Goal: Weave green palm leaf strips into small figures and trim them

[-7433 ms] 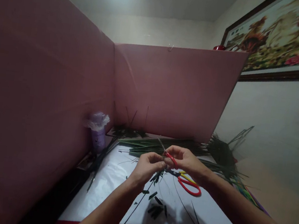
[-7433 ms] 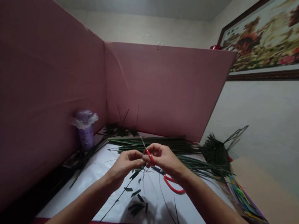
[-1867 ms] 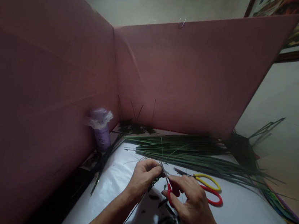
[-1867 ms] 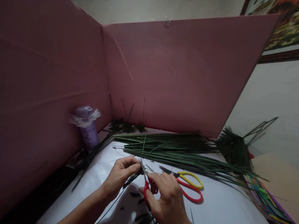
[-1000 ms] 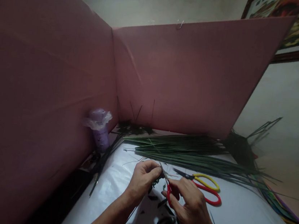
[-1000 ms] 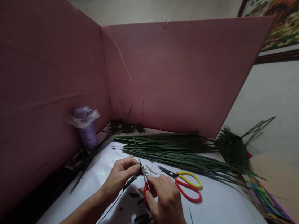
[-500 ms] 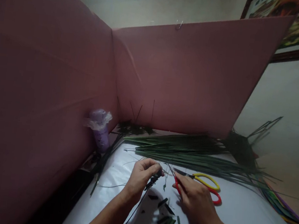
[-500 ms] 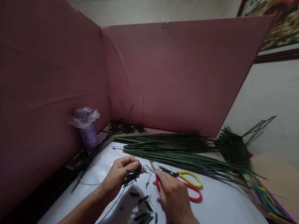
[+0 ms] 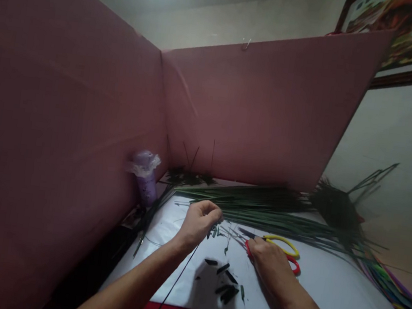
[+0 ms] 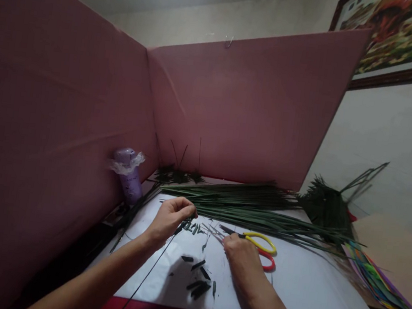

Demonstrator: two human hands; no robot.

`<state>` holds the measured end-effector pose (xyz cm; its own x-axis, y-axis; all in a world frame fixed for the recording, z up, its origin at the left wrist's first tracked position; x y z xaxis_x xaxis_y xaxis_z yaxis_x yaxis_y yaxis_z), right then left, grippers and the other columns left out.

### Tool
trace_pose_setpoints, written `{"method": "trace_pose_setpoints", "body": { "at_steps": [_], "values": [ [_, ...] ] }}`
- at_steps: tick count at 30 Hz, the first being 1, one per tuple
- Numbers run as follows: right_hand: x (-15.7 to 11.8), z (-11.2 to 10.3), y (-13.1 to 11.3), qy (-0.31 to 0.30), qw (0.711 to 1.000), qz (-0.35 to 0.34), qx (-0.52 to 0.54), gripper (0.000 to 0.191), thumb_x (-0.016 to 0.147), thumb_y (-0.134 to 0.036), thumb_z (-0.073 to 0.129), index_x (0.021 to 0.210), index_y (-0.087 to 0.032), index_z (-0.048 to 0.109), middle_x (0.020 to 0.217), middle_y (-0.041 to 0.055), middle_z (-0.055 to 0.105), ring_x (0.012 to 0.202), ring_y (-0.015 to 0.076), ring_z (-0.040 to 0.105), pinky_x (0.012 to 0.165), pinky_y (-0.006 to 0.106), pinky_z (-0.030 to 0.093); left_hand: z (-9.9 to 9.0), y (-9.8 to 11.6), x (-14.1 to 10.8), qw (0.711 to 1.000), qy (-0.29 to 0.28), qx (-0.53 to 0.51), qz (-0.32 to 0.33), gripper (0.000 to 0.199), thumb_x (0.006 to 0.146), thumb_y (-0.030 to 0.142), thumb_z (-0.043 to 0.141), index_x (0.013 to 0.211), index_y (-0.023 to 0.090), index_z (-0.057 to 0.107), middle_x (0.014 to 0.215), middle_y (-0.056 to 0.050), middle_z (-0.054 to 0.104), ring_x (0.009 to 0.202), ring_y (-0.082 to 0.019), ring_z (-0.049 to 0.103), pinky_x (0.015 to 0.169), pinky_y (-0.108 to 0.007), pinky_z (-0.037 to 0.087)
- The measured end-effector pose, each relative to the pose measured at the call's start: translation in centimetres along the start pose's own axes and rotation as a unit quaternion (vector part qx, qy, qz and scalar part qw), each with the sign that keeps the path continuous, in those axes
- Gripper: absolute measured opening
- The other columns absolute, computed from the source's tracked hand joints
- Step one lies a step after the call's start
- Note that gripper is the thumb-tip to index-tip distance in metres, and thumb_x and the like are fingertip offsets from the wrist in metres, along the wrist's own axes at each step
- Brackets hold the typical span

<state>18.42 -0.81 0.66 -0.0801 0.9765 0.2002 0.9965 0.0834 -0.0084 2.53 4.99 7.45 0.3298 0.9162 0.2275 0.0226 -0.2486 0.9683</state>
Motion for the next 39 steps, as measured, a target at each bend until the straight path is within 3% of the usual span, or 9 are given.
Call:
{"method": "trace_pose_setpoints", "body": {
  "at_steps": [6,8,10,13,16,21,29,35,39],
  "values": [
    [0.1,-0.1,0.0,0.000,0.999,-0.027,0.037,0.031,0.077,0.002,0.040,0.079,-0.012,0.067,0.079,0.0127,0.067,0.070,0.0241,0.064,0.059,0.030,0.041,0.5,2.4,0.6,0.975,0.022,0.202,0.092,0.018,0.073,0.028,0.053,0.063,0.016,0.060,0.056,0.002,0.055,0.053,-0.009,0.047,0.051,-0.021,0.031],
    [0.0,-0.3,-0.1,0.023,0.996,-0.034,0.075,0.029,0.079,-0.004,0.042,0.089,-0.014,0.067,0.084,0.0117,0.066,0.073,0.0235,0.064,0.063,0.030,0.043,0.8,3.5,0.7,0.948,0.041,0.290,0.120,0.018,0.076,0.030,0.052,0.065,0.018,0.061,0.058,0.002,0.058,0.055,-0.010,0.049,0.052,-0.022,0.030],
    [-0.2,-0.7,-0.3,0.061,0.975,-0.040,0.211,0.027,0.083,-0.015,0.044,0.099,-0.018,0.066,0.091,0.0098,0.066,0.082,0.0229,0.062,0.070,0.031,0.045,1.4,4.8,0.8,0.907,0.069,0.386,0.152,0.019,0.078,0.030,0.051,0.067,0.019,0.061,0.063,0.000,0.062,0.058,-0.012,0.052,0.054,-0.023,0.029],
    [-0.4,-0.6,-0.7,0.067,0.857,-0.017,0.511,0.031,0.085,-0.036,0.048,0.108,-0.020,0.061,0.095,0.0078,0.067,0.088,0.0227,0.061,0.075,0.033,0.046,2.7,6.4,0.8,0.842,0.116,0.495,0.180,0.020,0.081,0.031,0.048,0.069,0.020,0.061,0.070,-0.002,0.065,0.063,-0.014,0.056,0.056,-0.026,0.028],
    [-0.4,0.0,-1.6,0.028,0.726,0.008,0.687,0.043,0.078,-0.045,0.058,0.111,-0.018,0.056,0.093,0.0088,0.067,0.084,0.0223,0.061,0.073,0.035,0.047,4.2,6.5,0.8,0.815,0.136,0.536,0.171,0.022,0.082,0.031,0.045,0.070,0.021,0.060,0.073,-0.003,0.066,0.066,-0.016,0.058,0.056,-0.027,0.027],
    [-0.3,-0.5,-2.5,0.036,0.596,0.002,0.802,0.037,0.069,-0.046,0.067,0.090,-0.017,0.056,0.069,0.0025,0.062,0.065,0.0168,0.058,0.064,0.032,0.045,6.3,4.6,1.0,0.825,0.112,0.536,0.139,0.021,0.083,0.029,0.045,0.069,0.021,0.059,0.073,-0.003,0.065,0.066,-0.016,0.059,0.056,-0.027,0.028],
    [0.1,1.2,-2.1,0.046,0.491,0.138,0.859,0.049,0.051,-0.031,0.080,0.092,-0.018,0.057,0.074,0.0014,0.063,0.065,0.0150,0.057,0.059,0.028,0.044,7.9,2.9,1.6,0.855,0.072,0.498,0.125,0.022,0.082,0.023,0.044,0.069,0.019,0.062,0.072,-0.007,0.066,0.067,-0.018,0.058,0.058,-0.027,0.030],
    [-0.1,0.7,-2.2,0.063,0.469,0.149,0.868,0.031,0.053,-0.026,0.079,0.075,-0.017,0.060,0.062,-0.0037,0.056,0.056,0.0097,0.048,0.049,0.021,0.036,8.3,2.4,1.3,0.917,0.034,0.359,0.174,0.022,0.079,0.028,0.050,0.062,0.019,0.060,0.064,-0.005,0.061,0.061,-0.015,0.052,0.059,-0.026,0.032],
    [-0.6,0.5,-1.9,0.069,0.465,0.160,0.868,0.025,0.060,-0.022,0.076,0.079,-0.016,0.061,0.069,-0.0027,0.056,0.059,0.0084,0.047,0.048,0.019,0.034,6.1,2.6,0.1,0.940,0.044,0.266,0.209,0.021,0.079,0.031,0.051,0.064,0.019,0.060,0.063,-0.001,0.057,0.058,-0.012,0.048,0.058,-0.023,0.033]
  ]
}}
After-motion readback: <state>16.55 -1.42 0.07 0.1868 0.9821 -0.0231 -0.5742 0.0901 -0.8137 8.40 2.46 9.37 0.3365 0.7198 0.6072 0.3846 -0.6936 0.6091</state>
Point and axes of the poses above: each hand's wrist, its own x-axis towards the middle knuckle, its own z-axis out of the palm, y = z × x, the point moved 5 cm from there along x, towards the middle knuckle
